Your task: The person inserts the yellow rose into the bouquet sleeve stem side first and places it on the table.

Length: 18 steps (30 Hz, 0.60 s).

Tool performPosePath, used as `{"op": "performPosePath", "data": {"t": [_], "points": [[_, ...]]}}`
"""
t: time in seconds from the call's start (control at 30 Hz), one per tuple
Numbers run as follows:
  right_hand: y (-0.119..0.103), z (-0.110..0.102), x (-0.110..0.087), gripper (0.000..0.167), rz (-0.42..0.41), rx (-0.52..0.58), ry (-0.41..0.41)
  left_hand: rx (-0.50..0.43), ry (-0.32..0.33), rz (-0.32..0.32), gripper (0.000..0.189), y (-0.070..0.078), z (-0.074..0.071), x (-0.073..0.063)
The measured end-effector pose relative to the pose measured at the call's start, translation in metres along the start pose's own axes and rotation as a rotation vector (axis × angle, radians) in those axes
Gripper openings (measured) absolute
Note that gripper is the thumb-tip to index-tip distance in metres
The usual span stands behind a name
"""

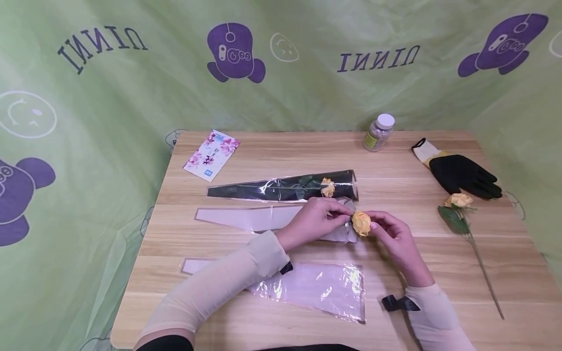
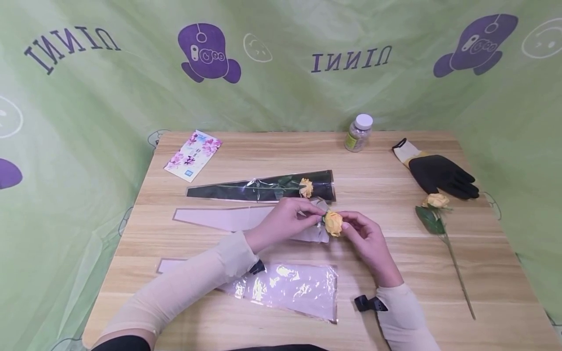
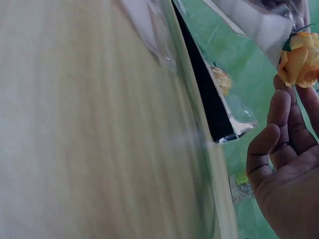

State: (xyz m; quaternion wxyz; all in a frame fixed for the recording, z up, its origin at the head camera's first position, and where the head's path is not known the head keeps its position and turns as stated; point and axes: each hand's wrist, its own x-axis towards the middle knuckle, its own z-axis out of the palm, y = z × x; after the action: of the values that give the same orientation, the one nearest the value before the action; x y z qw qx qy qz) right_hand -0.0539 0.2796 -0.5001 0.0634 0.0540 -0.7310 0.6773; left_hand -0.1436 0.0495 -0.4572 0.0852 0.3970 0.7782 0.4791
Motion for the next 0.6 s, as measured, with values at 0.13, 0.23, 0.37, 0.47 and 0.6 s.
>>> {"op": "performPosePath", "data": {"t": [0.13,0.23,0.37,0.47,0.6], "points": [[0.002,0.0032,0.0019,0.022,-0.015,-0.034,0.037,-0.006,0.002,0.015,0.016,0.0005,0.0003,0.0001],[0.0017,0.0045,0.0018,0.016,-0.01,-0.066,0.101,-0.007,0.003,0.01,0.017,0.0009,0.0,0.0002],[-0.0013,0.0057,0.0002,0.011,-0.012,-0.085,0.13,-0.009,0.0,-0.001,0.017,0.0018,-0.0011,0.0005],[-0.0033,0.0065,-0.0005,0.012,-0.023,-0.063,0.118,-0.015,0.002,-0.011,0.016,0.0019,-0.0019,0.0011],[-0.0046,0.0086,-0.0006,0.014,-0.045,-0.037,0.099,-0.021,0.004,-0.021,0.016,0.002,-0.0029,0.0015]]}}
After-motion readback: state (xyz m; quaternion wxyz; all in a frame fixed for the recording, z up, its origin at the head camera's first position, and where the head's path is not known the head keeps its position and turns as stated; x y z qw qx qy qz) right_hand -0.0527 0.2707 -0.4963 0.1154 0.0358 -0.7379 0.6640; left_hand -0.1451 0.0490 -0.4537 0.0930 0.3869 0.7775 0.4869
